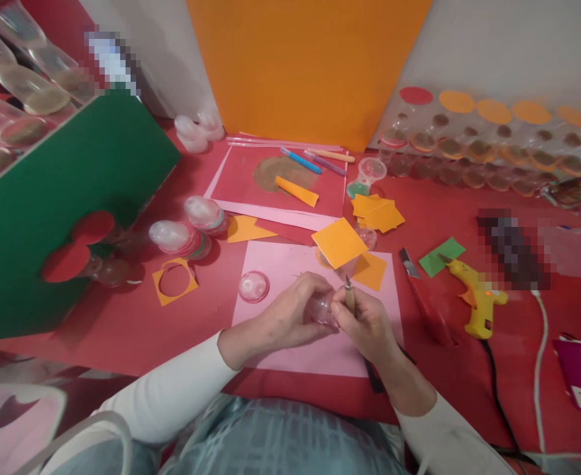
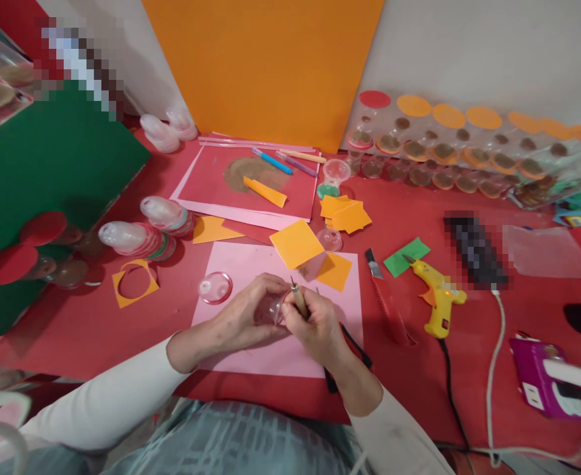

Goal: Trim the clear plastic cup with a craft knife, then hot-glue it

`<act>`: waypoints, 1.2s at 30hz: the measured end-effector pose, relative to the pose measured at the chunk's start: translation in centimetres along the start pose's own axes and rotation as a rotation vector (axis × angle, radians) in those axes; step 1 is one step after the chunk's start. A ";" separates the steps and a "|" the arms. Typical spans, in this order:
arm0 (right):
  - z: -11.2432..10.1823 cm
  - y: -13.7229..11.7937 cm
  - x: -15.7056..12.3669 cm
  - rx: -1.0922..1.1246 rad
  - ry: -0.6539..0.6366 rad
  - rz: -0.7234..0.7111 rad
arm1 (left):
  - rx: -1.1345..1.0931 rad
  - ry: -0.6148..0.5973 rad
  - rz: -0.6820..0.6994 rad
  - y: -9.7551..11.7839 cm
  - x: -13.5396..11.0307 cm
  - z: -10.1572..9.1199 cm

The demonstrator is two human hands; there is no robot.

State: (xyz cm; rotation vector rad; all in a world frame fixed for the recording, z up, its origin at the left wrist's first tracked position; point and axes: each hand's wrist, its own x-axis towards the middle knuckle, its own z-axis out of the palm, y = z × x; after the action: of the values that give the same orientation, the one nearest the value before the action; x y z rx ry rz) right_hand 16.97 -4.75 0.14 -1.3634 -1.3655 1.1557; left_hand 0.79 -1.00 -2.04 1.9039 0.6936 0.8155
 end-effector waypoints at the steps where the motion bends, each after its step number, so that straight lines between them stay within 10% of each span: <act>1: 0.0 0.0 0.0 0.002 0.002 0.006 | -0.003 0.002 0.003 0.0 0.0 0.0; 36: -0.1 0.2 0.0 0.208 -0.058 0.159 | 0.075 0.054 0.052 0.0 0.1 0.0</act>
State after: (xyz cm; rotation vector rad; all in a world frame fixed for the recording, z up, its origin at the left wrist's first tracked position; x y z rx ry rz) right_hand 17.06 -4.78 -0.02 -1.3144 -1.1561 1.4121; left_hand 0.86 -0.97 -2.05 1.9798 0.7194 0.8876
